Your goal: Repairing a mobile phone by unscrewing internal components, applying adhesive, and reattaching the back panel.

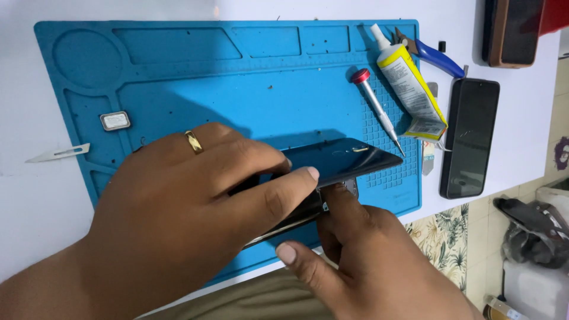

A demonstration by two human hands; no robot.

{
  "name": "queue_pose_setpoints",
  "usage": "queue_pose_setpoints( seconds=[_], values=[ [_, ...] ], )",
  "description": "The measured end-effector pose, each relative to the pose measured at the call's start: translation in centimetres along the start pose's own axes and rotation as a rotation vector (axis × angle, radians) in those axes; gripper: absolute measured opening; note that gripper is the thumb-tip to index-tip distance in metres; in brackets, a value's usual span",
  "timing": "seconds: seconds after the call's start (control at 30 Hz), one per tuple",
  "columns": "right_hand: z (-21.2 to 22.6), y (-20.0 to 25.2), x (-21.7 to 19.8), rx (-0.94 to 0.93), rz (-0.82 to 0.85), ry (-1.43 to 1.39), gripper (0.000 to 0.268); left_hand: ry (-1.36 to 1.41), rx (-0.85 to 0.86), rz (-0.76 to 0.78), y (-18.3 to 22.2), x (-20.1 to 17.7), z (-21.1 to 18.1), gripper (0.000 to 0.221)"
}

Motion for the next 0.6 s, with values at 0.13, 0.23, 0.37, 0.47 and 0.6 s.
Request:
queue_pose_setpoints(
  seconds=[0.13, 0.23, 0.37, 0.47, 0.6],
  values=[
    [-0.51, -0.33, 0.16, -0.067, 0.009, -0.047, 0.060, 0.011, -0.008, 0.014, -0.13, -0.02, 0.12, 0.022],
    [-0.68, -0.64, 0.56, -0.168, 0.131, -0.096, 0.066, 0.006, 0.000, 0.026, -0.16, 0.12, 0.06, 0.024],
    [-0.75, -0.36, 0.28, -0.379, 0.179, -0.283, 0.069, 0.000, -0.001, 0.035, -0.23, 0.31, -0.09, 0.025],
    [-1.14, -0.27, 0.25, -0.397, 0.157, -0.337, 0.059, -0.009, -0.006, 0.036, 0.08, 0.50, 0.03, 0.026],
    [-0.65, 0.11, -0.34, -0.547, 0.107, -0.403, 0.077, 0.030, -0.010, -0.043, -0.05, 0.08, -0.13, 0.016]
  ],
)
Point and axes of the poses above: each hand's wrist, its own y-axis away from the middle knuckle, its own x-axis out of the palm, z = x × y, the point moved 3 cm from there along -y, towards the middle knuckle, and after that the axes turned 8 degrees about -y, right-handed, at the moved point
